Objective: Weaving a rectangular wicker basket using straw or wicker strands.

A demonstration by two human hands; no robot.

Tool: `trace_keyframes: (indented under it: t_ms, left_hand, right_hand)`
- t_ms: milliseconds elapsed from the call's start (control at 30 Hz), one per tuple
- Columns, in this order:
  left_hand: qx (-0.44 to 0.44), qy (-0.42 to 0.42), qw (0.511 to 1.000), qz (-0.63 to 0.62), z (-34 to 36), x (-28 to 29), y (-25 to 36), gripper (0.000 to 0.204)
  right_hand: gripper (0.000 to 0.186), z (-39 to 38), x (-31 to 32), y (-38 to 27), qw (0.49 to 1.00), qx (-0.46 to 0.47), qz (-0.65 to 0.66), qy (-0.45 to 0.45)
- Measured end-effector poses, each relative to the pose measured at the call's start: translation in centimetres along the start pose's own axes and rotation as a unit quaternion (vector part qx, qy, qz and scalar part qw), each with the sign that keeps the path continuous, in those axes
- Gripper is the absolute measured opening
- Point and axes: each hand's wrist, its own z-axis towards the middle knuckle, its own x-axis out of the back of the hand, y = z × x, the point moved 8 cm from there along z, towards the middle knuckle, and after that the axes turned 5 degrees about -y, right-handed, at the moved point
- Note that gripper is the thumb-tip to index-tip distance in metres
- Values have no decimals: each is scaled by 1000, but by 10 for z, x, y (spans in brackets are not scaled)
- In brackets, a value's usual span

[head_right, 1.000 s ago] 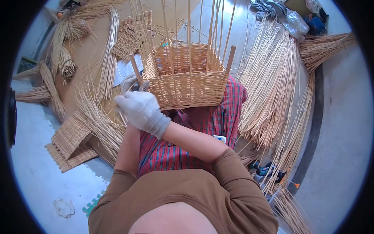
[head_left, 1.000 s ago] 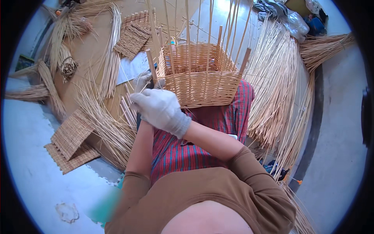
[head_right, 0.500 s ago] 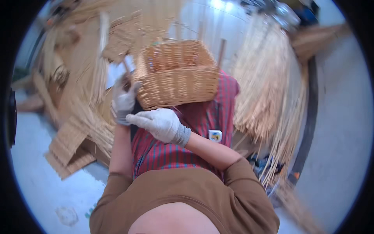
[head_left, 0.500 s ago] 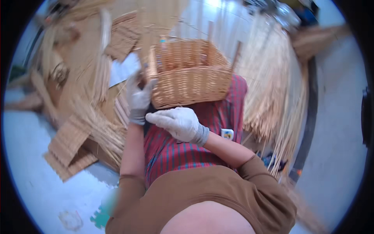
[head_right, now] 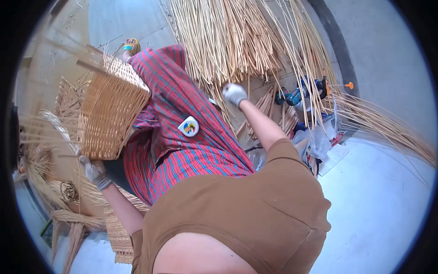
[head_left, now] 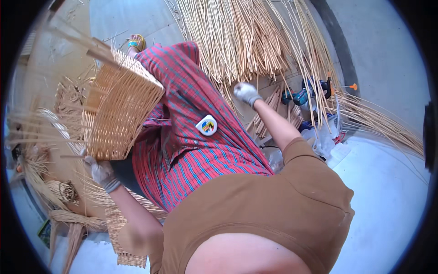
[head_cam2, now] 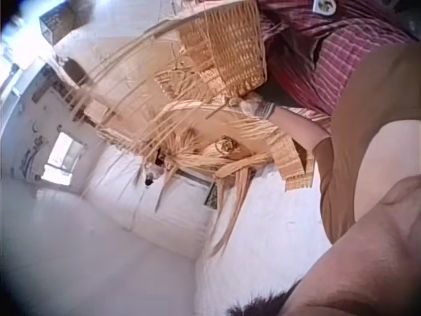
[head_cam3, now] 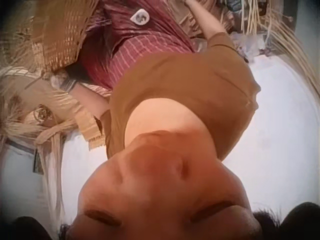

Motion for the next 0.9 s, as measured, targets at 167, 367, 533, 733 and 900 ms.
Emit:
trace_keyframes:
  t_ms: [167,367,533,733,900]
  left_hand:
    - [-42,20,978,201,-14,22,22,73]
    - [-106,5,893,438,-10,-7,48,73]
    - [-59,73,988,121,-1,19,35,72]
    - [28,75,623,778,-38,24,3,44]
    - [-13,101,953,284,-37,-27,-13,46]
  right_hand:
    - [39,-46,-106,19,978,-133,16,-160]
    - [28,-67,-125,-12,983,-58,0,-173]
    - [29,-38,-114,-60,985,148,67,-50]
    - [42,31,-161,-28,992,-56,-41,-101]
    - [49,65,-228,85,973,-69,156,-155]
